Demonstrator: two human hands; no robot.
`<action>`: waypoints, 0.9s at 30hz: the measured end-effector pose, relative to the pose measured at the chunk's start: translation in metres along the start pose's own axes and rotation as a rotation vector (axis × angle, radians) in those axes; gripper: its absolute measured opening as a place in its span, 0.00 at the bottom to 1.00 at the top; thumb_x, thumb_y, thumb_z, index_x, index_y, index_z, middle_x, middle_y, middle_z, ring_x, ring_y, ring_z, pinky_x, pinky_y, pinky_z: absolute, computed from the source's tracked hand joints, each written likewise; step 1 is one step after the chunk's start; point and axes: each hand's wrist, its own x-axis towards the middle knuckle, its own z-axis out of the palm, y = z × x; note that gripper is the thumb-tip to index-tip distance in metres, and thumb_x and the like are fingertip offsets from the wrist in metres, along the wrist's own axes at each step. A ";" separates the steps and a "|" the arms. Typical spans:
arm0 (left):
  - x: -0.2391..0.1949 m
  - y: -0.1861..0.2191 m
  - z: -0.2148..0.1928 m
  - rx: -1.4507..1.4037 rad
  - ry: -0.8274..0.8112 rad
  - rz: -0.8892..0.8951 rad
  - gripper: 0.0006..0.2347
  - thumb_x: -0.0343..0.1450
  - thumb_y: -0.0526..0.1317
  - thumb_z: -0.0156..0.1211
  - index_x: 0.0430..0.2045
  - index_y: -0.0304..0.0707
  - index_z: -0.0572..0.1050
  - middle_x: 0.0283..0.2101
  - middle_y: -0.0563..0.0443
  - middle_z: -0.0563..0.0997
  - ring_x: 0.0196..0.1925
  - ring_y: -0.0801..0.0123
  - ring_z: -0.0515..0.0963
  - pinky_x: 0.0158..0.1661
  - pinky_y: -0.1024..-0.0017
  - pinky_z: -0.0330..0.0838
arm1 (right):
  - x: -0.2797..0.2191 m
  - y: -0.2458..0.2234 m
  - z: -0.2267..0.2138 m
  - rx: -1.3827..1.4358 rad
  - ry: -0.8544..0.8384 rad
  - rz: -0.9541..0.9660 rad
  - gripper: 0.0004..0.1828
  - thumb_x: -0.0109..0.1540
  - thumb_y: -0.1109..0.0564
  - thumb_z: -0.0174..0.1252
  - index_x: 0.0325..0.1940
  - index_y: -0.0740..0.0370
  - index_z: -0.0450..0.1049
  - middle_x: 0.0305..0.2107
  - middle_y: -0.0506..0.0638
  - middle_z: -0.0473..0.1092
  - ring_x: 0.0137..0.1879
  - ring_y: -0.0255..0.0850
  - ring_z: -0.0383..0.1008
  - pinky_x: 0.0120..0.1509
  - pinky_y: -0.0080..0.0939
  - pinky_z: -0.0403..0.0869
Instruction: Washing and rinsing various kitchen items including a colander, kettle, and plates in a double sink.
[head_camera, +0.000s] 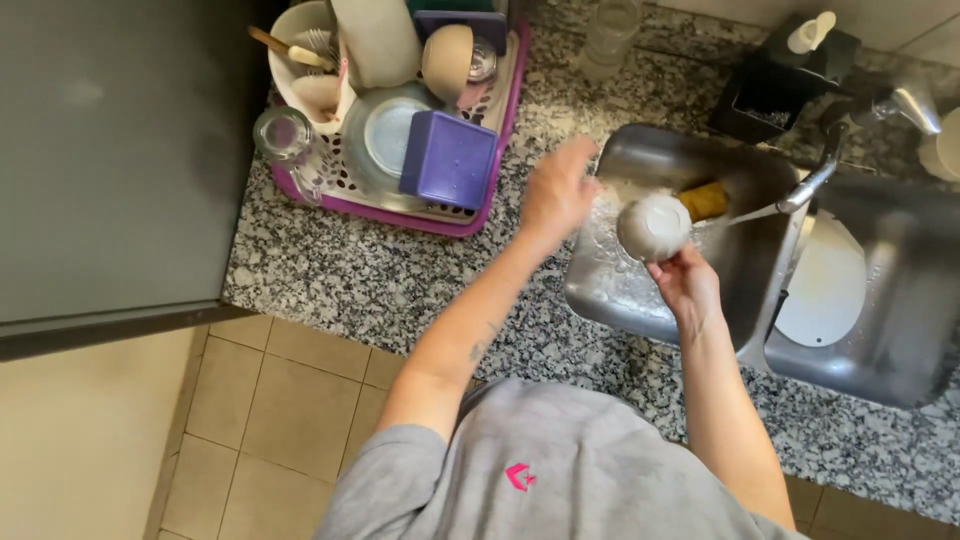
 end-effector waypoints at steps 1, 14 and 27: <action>0.013 0.004 -0.035 -0.003 -0.003 -0.002 0.19 0.63 0.37 0.62 0.48 0.45 0.71 0.50 0.44 0.75 0.53 0.53 0.75 0.55 0.61 0.67 | -0.011 -0.002 0.029 -0.001 0.004 0.000 0.10 0.66 0.55 0.49 0.45 0.60 0.73 0.41 0.58 0.72 0.51 0.54 0.73 0.55 0.66 0.69; 0.039 -0.064 -0.173 -0.043 0.439 -0.224 0.14 0.69 0.36 0.48 0.50 0.47 0.63 0.54 0.52 0.67 0.44 0.63 0.75 0.35 0.64 0.71 | -0.018 0.082 0.372 -0.426 -0.384 -0.039 0.21 0.59 0.53 0.52 0.55 0.58 0.65 0.43 0.51 0.71 0.46 0.43 0.73 0.46 0.47 0.76; 0.074 -0.133 -0.124 0.414 0.321 0.104 0.22 0.65 0.38 0.71 0.50 0.29 0.72 0.50 0.31 0.72 0.53 0.42 0.70 0.52 0.51 0.62 | -0.040 0.056 0.198 -0.809 -0.428 -0.574 0.12 0.62 0.59 0.54 0.50 0.55 0.74 0.39 0.49 0.74 0.45 0.35 0.74 0.46 0.34 0.75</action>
